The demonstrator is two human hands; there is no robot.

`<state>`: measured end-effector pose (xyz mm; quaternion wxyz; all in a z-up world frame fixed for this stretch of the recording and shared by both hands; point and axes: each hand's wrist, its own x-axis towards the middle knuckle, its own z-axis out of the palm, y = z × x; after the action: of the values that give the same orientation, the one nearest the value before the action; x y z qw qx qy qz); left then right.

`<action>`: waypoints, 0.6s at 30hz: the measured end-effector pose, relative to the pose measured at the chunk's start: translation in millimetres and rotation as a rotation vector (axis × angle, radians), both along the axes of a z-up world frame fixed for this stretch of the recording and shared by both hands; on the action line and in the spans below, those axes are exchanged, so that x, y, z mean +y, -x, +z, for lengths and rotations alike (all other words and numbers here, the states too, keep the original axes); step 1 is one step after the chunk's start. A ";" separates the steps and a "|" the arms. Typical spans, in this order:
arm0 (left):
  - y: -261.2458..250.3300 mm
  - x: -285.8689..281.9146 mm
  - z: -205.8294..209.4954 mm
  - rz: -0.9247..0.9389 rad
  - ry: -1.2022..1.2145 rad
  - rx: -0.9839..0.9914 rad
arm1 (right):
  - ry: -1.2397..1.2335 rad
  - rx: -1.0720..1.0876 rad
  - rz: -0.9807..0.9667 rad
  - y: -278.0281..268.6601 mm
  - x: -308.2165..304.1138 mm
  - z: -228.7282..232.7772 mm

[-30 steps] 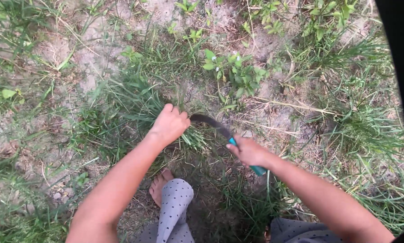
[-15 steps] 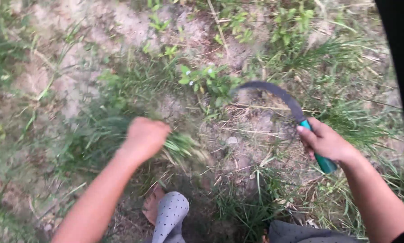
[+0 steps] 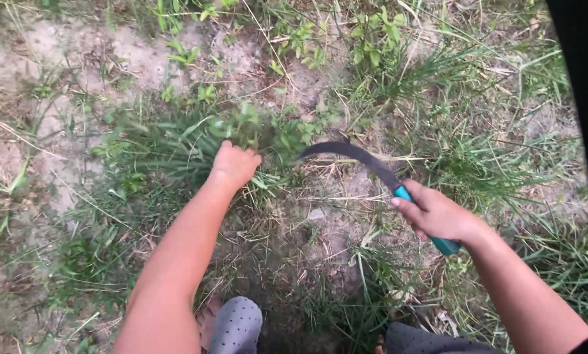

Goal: Cutting grass and weeds using a handheld sickle

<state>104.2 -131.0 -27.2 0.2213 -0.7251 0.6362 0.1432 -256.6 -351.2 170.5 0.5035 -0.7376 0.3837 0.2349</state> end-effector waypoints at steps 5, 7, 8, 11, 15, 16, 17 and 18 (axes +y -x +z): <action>18.4 37.0 22.7 0.098 0.059 -0.037 | -0.059 0.008 0.046 -18.6 19.1 -6.6; 32.7 48.1 52.7 0.016 0.097 -0.125 | 0.008 0.003 0.052 -26.3 28.9 -15.2; 39.9 48.9 56.7 0.015 0.095 -0.127 | 0.005 0.001 0.051 -33.3 36.9 -18.3; 56.3 47.4 69.2 -0.074 0.192 -0.080 | 0.056 0.116 0.056 -52.8 58.2 -31.8; 62.7 37.1 84.1 -0.184 0.299 -0.041 | 0.016 0.135 0.147 -56.7 73.5 -55.6; 63.3 36.3 88.2 -0.194 0.281 -0.033 | -0.007 0.132 0.201 -54.5 76.4 -59.3; 59.4 36.1 88.3 -0.196 0.283 -0.035 | -0.005 0.131 0.199 -50.9 71.4 -49.0; 55.4 35.9 88.6 -0.160 0.241 -0.030 | -0.086 0.176 0.185 -47.5 66.4 -38.5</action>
<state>48.8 -95.1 61.4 0.1529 -0.6955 0.7011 0.0370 -209.1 -284.8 132.0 0.4753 -0.7241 0.3462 0.3605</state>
